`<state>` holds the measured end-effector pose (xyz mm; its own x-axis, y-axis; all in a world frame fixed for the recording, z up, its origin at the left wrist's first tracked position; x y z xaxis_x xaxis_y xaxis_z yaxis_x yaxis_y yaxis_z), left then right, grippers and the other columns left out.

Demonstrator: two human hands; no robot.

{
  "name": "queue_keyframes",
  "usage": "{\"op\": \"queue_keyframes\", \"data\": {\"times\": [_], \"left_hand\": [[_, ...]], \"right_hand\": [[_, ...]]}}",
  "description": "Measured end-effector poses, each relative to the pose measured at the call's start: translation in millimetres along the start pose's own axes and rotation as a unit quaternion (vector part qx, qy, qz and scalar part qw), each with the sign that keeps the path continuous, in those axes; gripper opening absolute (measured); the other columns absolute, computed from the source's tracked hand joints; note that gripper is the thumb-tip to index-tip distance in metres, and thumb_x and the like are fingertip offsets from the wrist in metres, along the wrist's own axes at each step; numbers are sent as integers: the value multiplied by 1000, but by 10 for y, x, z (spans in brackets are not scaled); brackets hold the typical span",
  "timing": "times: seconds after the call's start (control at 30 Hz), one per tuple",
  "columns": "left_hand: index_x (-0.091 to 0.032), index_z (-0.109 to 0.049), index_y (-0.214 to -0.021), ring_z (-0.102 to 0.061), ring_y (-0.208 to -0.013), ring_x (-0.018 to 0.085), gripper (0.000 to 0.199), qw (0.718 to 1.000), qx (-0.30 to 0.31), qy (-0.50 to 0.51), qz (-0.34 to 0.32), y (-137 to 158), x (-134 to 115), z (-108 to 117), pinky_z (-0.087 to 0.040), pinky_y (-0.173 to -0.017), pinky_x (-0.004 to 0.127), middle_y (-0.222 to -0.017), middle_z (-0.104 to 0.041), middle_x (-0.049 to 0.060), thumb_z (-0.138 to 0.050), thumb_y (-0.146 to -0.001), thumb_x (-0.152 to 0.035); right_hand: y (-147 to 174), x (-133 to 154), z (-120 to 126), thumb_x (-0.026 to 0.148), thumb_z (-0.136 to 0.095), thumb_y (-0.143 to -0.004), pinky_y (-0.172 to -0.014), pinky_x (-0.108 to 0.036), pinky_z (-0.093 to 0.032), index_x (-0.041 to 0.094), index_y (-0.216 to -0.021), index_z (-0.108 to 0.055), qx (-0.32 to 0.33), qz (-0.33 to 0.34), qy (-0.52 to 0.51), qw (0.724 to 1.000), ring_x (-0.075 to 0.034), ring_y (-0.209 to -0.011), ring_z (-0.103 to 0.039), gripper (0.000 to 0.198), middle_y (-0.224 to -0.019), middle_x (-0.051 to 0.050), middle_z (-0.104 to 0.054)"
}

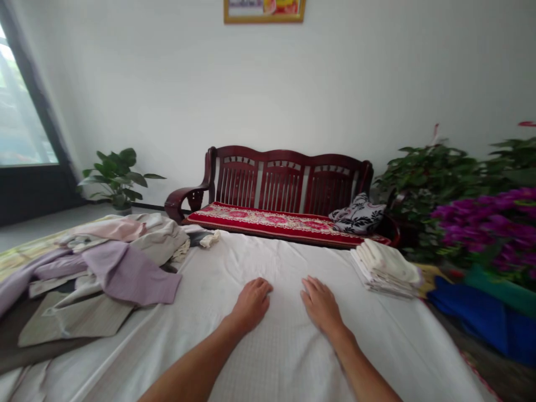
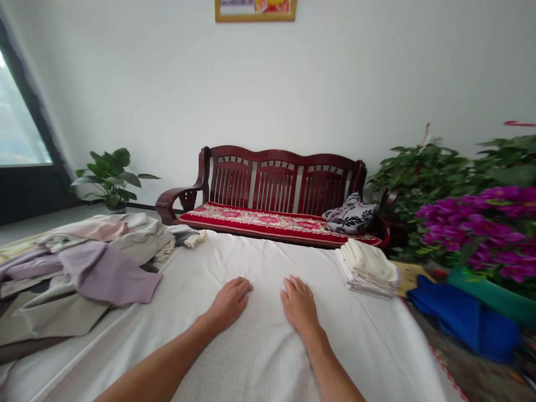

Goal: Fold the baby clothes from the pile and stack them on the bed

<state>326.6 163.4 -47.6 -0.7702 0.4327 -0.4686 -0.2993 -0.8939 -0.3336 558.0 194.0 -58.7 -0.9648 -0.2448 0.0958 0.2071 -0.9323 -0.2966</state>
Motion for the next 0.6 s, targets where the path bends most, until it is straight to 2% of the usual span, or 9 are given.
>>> {"op": "queue_keyframes", "data": {"times": [0.4,0.5,0.6], "left_hand": [[-21,-64,-116,-59,-111,20,35,999,14,28,-9,64,-7,41,-42,-105,33,-115,-67,6,-51,-83,-16],[-22,-63,-120,-61,-109,21,38,999,7,29,14,76,25,78,-44,-102,34,-114,-68,6,-50,-85,-16],[-23,-62,-123,-62,-108,22,39,997,-30,20,70,51,124,234,-46,-101,37,-116,-68,6,-50,-86,-18]], "right_hand": [[-114,-320,-343,44,-30,-94,-108,-49,-42,15,-129,-64,-67,59,-14,996,-31,-129,-53,56,-138,-13,-59],[-131,-379,-396,46,-31,-93,-107,-48,-44,17,-127,-65,-77,60,-23,995,-31,-127,-55,56,-137,-12,-60],[-144,-425,-439,49,-32,-91,-106,-48,-45,18,-126,-66,-81,60,-29,994,-31,-125,-57,58,-135,-12,-62]]}}
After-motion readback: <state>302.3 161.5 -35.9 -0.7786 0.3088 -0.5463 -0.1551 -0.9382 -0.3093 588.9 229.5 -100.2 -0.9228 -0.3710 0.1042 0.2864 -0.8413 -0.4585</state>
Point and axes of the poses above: each hand's wrist, its own y-axis away from the middle knuckle, its own z-axis out of the back of the hand, x = y × z, the point moved 2 cm from there along -y, towards the middle knuckle
